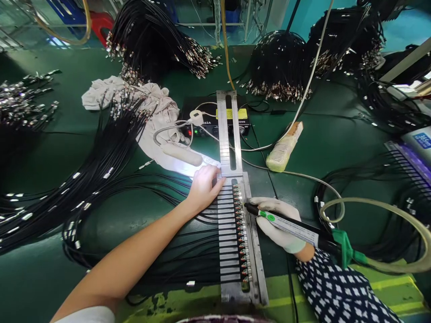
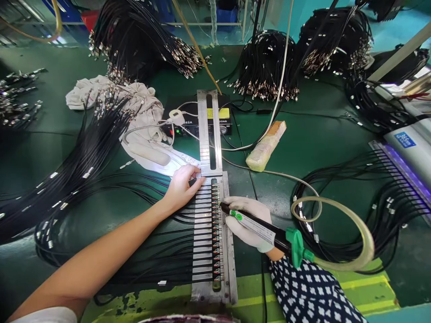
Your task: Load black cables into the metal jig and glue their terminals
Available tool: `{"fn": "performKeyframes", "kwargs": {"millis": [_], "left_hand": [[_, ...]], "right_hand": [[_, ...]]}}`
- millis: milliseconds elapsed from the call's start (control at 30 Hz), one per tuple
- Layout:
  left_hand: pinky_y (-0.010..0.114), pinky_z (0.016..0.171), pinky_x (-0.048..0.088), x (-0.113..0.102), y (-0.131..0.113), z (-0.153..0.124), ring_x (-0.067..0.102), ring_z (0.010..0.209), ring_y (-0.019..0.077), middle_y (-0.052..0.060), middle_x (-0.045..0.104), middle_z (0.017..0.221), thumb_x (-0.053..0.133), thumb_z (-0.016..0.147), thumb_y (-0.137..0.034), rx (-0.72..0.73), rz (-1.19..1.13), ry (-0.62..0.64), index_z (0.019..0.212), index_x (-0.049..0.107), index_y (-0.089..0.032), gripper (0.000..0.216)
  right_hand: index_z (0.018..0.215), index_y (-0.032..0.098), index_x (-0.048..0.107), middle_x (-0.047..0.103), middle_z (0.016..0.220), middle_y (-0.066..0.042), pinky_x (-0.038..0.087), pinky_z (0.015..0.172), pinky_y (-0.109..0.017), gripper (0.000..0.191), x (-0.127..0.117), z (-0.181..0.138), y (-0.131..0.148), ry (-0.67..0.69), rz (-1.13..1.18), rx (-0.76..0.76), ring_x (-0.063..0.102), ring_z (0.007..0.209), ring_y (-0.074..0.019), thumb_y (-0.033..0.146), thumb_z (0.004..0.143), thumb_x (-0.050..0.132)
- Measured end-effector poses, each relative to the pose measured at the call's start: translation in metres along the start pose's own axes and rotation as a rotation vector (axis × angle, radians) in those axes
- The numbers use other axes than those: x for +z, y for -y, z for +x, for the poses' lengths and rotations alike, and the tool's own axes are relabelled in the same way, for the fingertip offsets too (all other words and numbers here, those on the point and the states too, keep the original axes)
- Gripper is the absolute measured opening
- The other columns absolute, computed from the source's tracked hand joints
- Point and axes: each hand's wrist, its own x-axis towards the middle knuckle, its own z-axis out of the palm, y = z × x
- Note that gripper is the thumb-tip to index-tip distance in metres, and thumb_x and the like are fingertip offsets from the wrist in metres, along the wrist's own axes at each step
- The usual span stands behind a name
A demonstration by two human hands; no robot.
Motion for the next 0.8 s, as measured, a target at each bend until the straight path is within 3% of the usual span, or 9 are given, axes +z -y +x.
{"fn": "performKeyframes", "kwargs": {"millis": [800], "left_hand": [[0.034, 0.074, 0.045, 0.0023, 0.0022, -0.0005, 0.055, 0.08, 0.0198, 0.003, 0.058, 0.082, 0.054, 0.092, -0.034, 0.001, 0.0, -0.007, 0.091, 0.055, -0.02, 0.014]], "right_hand": [[0.095, 0.024, 0.065, 0.077, 0.104, -0.009, 0.064, 0.081, -0.038, 0.02, -0.0001, -0.0021, -0.0051, 0.004, 0.016, -0.032, 0.075, 0.094, -0.0244, 0.016, 0.079, 0.071]]}}
